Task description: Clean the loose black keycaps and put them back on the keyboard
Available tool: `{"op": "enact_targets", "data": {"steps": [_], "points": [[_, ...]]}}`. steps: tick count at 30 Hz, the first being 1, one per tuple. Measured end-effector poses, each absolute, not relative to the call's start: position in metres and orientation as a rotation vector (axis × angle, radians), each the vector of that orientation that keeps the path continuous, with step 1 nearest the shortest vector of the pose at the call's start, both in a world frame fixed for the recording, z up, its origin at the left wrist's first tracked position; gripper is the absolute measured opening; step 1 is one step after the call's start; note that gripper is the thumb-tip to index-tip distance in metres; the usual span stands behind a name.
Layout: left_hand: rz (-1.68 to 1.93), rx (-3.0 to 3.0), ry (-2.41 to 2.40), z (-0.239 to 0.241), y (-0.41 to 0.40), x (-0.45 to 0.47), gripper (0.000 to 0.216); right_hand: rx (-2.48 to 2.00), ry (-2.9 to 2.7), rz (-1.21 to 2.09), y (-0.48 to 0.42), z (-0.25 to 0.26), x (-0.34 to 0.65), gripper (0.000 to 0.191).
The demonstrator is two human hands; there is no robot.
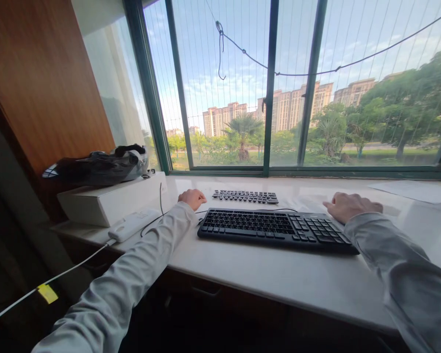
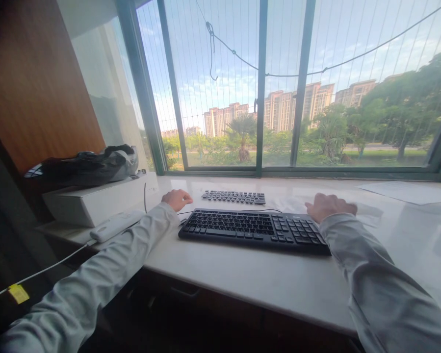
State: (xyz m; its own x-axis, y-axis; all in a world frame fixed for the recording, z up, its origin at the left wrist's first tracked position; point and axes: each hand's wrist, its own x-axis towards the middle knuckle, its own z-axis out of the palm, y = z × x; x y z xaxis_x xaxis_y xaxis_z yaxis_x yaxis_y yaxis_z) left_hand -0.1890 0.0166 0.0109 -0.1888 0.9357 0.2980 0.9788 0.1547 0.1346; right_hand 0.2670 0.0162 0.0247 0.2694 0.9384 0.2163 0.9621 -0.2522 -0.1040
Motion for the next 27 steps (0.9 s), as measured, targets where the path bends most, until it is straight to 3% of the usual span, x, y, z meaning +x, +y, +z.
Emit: {"op": "enact_targets", "data": {"steps": [7, 19, 27], "points": [[-0.416, -1.785, -2.541, -0.009, 0.101, -0.194, 0.043, -2.2, -1.863, -0.338, 0.016, 0.011, 0.251, 0.038], [-0.139, -1.835, -2.497, -0.014, 0.136, -0.188, 0.048, -2.15, -1.909, -0.331, 0.016, 0.01, 0.254, 0.038], [-0.106, -1.986, -2.398, -0.016, 0.121, -0.196, 0.031, -2.086, -1.934, -0.272, 0.013, 0.011, 0.258, 0.036]]}}
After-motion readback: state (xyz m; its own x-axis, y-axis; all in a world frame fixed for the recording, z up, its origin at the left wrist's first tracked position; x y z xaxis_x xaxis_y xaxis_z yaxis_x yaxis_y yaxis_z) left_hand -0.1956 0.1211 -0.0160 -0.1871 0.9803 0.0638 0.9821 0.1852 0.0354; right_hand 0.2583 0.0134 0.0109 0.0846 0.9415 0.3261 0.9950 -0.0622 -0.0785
